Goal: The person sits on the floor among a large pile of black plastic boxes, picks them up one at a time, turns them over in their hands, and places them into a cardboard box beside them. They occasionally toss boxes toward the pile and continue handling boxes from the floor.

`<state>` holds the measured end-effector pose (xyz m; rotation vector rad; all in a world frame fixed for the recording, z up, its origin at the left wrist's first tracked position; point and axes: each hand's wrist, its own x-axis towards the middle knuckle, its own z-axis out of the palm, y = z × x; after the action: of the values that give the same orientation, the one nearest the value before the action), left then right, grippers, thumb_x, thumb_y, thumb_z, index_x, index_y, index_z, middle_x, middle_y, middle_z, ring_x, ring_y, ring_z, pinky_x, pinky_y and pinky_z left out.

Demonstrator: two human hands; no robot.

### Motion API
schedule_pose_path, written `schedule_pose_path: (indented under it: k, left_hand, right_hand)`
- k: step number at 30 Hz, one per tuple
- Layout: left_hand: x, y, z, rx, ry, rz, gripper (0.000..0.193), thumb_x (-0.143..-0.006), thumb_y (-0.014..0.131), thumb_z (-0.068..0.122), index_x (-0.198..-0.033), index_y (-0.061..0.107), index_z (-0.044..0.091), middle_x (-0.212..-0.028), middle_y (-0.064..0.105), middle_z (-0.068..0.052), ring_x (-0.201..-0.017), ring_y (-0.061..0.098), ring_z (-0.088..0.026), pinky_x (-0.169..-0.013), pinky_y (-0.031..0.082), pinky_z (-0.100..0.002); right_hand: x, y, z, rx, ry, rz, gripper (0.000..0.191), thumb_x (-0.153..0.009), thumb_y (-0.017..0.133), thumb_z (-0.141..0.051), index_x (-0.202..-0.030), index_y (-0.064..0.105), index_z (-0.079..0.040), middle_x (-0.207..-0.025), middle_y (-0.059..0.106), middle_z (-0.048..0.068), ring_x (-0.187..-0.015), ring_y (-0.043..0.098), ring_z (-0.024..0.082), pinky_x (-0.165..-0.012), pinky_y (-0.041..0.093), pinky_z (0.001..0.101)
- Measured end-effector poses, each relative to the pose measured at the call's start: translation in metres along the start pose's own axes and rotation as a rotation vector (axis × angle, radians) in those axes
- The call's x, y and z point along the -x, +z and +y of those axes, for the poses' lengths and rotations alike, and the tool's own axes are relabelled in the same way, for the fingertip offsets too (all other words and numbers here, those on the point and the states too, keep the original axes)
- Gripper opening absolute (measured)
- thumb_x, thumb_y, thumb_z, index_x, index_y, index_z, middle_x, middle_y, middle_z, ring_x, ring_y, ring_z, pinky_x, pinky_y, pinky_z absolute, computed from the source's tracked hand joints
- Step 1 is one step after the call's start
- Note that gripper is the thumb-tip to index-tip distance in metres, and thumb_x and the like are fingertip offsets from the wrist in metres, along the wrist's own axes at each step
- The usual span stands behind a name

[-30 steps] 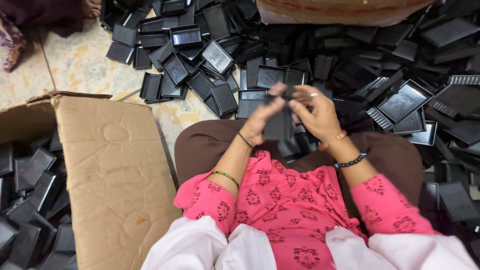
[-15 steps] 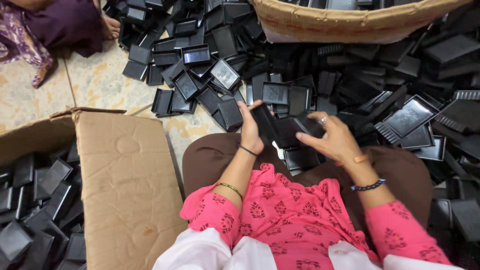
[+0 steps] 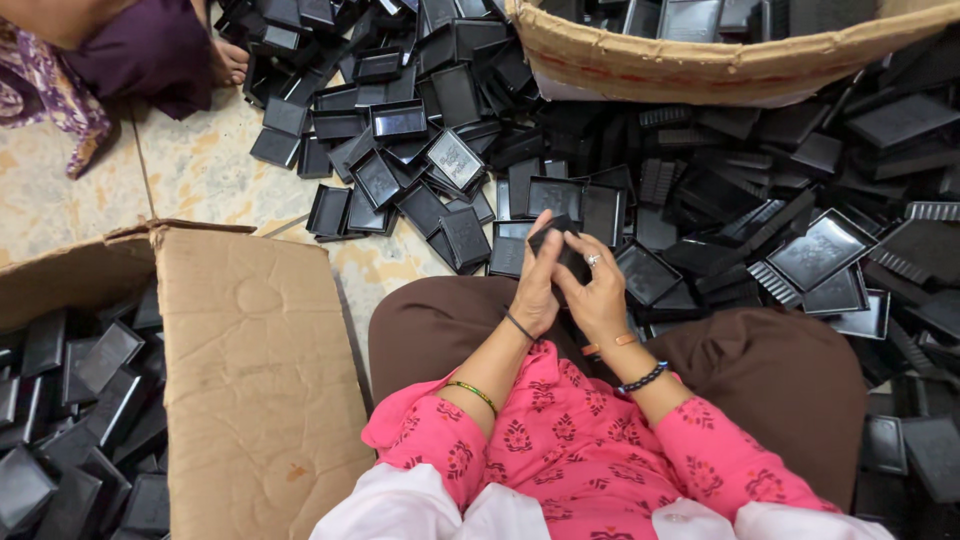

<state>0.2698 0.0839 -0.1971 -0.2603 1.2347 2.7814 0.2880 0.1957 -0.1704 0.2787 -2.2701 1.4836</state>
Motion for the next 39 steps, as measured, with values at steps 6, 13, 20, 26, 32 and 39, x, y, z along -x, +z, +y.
schedule_pose_path:
  k: [6,13,20,26,32,39]
  left_hand:
    - [-0.004,-0.012,-0.004,-0.031,0.089,0.038,0.027,-0.098,0.074,0.017,-0.114,0.066,-0.003,-0.097,0.070,-0.005,-0.082,0.066,-0.015,-0.074,0.054,-0.030]
    - [0.008,-0.003,0.000,-0.206,-0.055,-0.012,0.026,-0.093,0.072,0.022,-0.111,0.070,0.002,-0.101,0.071,-0.003,-0.088,0.066,-0.012,-0.079,0.054,-0.028]
    - [-0.050,-0.059,0.114,0.255,0.345,0.382,0.036,-0.104,0.062,0.039,-0.125,0.059,0.010,-0.125,0.064,-0.003,-0.119,0.057,-0.020,-0.098,0.041,-0.039]
    - [-0.112,-0.155,0.170,0.302,0.196,0.464,0.056,-0.093,0.068,0.037,-0.137,0.056,0.005,-0.139,0.055,-0.016,-0.135,0.047,-0.035,-0.115,0.039,-0.054]
    - [-0.133,-0.193,0.142,-0.460,-0.284,0.772,0.073,-0.075,0.083,0.034,-0.132,0.064,-0.008,-0.130,0.069,-0.018,-0.111,0.065,-0.027,-0.095,0.052,-0.040]
    - [-0.164,-0.190,0.112,-0.493,-0.266,0.806,0.074,-0.062,0.082,0.002,-0.127,0.047,-0.001,-0.115,0.067,-0.022,-0.091,0.070,-0.030,-0.077,0.060,-0.047]
  right_hand:
    - [0.014,-0.027,0.043,-0.752,0.658,-0.417,0.042,-0.093,0.068,-0.009,-0.135,0.060,-0.005,-0.120,0.070,0.006,-0.104,0.066,0.016,-0.089,0.054,0.0321]
    - [-0.002,-0.059,0.024,-0.808,1.015,-0.483,0.017,-0.089,0.070,-0.008,-0.105,0.063,-0.006,-0.100,0.070,0.003,-0.092,0.070,0.016,-0.086,0.060,0.0379]
    - [-0.160,-0.062,-0.018,-1.090,0.479,-0.316,0.019,-0.105,0.066,-0.024,-0.112,0.060,-0.008,-0.107,0.069,0.011,-0.101,0.071,0.023,-0.095,0.059,0.0377]
    - [-0.161,0.126,0.047,0.140,0.070,-0.585,0.091,-0.072,0.090,-0.045,-0.142,0.049,-0.002,-0.125,0.065,0.022,-0.113,0.066,0.035,-0.096,0.054,0.0452]
    - [-0.172,0.225,0.026,0.651,0.029,-0.694,0.112,-0.061,0.095,-0.047,-0.153,0.033,-0.027,-0.139,0.044,0.021,-0.130,0.043,0.043,-0.100,0.046,0.0568]
    - [-0.160,0.246,0.075,0.719,-0.140,-0.720,0.114,-0.060,0.092,-0.035,-0.158,0.035,-0.030,-0.134,0.047,0.021,-0.128,0.045,0.043,-0.094,0.051,0.0556]
